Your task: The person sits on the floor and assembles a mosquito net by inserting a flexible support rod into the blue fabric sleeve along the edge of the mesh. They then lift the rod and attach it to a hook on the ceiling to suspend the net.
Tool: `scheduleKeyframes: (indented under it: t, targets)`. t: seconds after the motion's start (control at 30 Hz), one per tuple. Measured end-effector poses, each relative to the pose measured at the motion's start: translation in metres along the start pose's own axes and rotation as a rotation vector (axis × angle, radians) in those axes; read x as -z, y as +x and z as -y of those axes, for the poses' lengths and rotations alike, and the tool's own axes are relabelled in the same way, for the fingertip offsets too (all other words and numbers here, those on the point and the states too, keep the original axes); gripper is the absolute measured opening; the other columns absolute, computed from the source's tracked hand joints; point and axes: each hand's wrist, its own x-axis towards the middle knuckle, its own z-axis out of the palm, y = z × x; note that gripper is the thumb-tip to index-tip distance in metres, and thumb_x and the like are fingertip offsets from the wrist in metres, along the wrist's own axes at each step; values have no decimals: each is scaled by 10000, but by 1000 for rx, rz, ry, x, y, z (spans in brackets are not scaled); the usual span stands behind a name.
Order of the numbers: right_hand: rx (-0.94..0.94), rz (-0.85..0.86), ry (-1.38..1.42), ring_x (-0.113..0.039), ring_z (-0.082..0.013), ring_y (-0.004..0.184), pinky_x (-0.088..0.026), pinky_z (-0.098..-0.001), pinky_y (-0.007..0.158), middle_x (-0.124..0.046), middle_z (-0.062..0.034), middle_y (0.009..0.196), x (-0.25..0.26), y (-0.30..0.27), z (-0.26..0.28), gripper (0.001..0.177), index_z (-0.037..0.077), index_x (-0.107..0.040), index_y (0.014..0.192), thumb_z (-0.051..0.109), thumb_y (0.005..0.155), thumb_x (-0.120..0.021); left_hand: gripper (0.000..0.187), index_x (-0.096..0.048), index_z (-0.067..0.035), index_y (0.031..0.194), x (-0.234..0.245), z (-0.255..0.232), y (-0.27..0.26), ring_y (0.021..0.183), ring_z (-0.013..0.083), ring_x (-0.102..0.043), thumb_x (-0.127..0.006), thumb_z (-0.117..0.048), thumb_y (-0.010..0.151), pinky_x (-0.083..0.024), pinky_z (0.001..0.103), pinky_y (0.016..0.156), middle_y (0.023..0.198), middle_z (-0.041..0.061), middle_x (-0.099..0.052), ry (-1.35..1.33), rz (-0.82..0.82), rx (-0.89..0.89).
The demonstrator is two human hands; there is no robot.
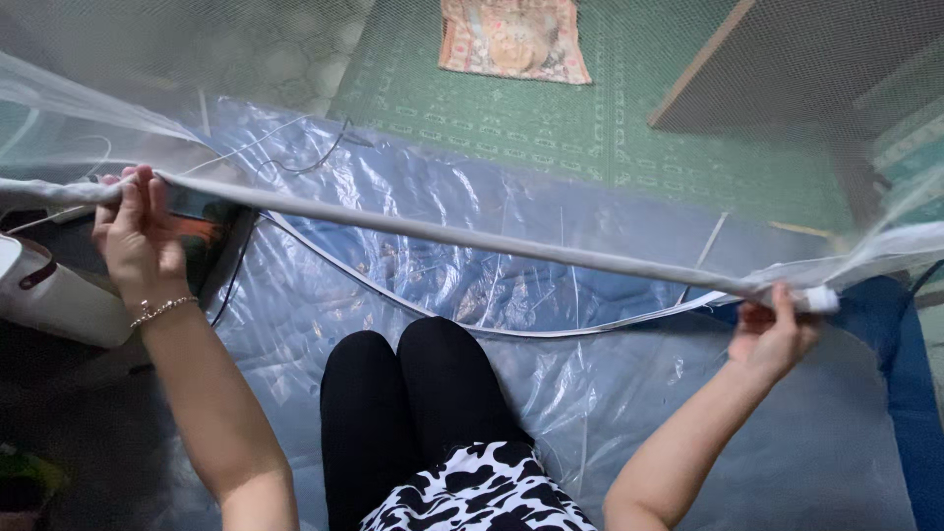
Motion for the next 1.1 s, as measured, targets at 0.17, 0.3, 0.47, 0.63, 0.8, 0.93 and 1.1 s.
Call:
scheduleKeyframes:
  t: [0.17, 0.3, 0.47, 0.63, 0.8, 0.93, 1.1]
  targets:
    - [79, -54, -158, -580, -109, 591, -418, -249, 447, -686, -85, 994, 5, 20, -1, 435, 50, -621, 1230, -111, 826, -592, 239, -536, -28, 1177, 1, -3, 3, 812, 155, -741, -706, -104, 1028, -605, 293, 703, 994, 91, -741, 284, -183, -104]
    - [-333, 113, 211, -569, -136, 487, -491, -286, 429, -676, -85, 881, 31, 51, 2, 586, 136, -651, 1371, -33, 812, -604, 179, -537, -49, 1118, 39, -1, 37, 754, 140, -730, -678, -7, 1016, -643, 293, 685, 964, 84, -733, 215, -126, -124]
    - [-449, 122, 721, -712, -392, 988, -634, -535, 1018, -632, -248, 1137, 19, 57, 21, 524, -50, -517, 1437, -116, 918, -549, 144, -490, 59, 1136, 67, 4, 87, 801, 232, -678, -561, 142, 1044, -667, 405, 907, 938, 138, -607, -286, -92, 165]
    - [-332, 284, 682, -600, -522, 1349, -525, -559, 1186, -612, -329, 1370, -24, 24, 61, 518, -77, -526, 1411, -187, 905, -503, 199, -549, 45, 1215, 10, -2, 47, 900, 237, -729, -609, 53, 1025, -652, 419, 946, 990, 164, -703, -166, 34, 115]
    - [-270, 504, 494, -547, -542, 1494, -483, -449, 1221, -576, -304, 1536, -37, 10, 74, 616, -48, -501, 1479, -213, 886, -505, 269, -529, 48, 1247, -12, -5, 30, 1061, 307, -761, -649, 88, 1008, -617, 412, 992, 1122, 220, -740, -125, 5, -14]
    - [-38, 162, 197, -703, -349, 1030, -563, -334, 817, -675, -258, 1276, -24, 19, 56, 354, -53, -567, 1425, -62, 1074, -612, 292, -534, 13, 1225, -7, -9, 23, 967, 254, -730, -727, -44, 1014, -655, 352, 817, 1059, 164, -730, 89, -148, -114]
    - [390, -100, -355, -621, -94, 664, -435, -230, 488, -745, -90, 1033, 25, 65, 19, 288, -15, -620, 1324, 7, 1064, -742, 221, -485, -13, 1204, 9, -15, 29, 933, 185, -682, -645, 6, 1053, -556, 284, 687, 1137, 130, -649, 163, -34, -134]
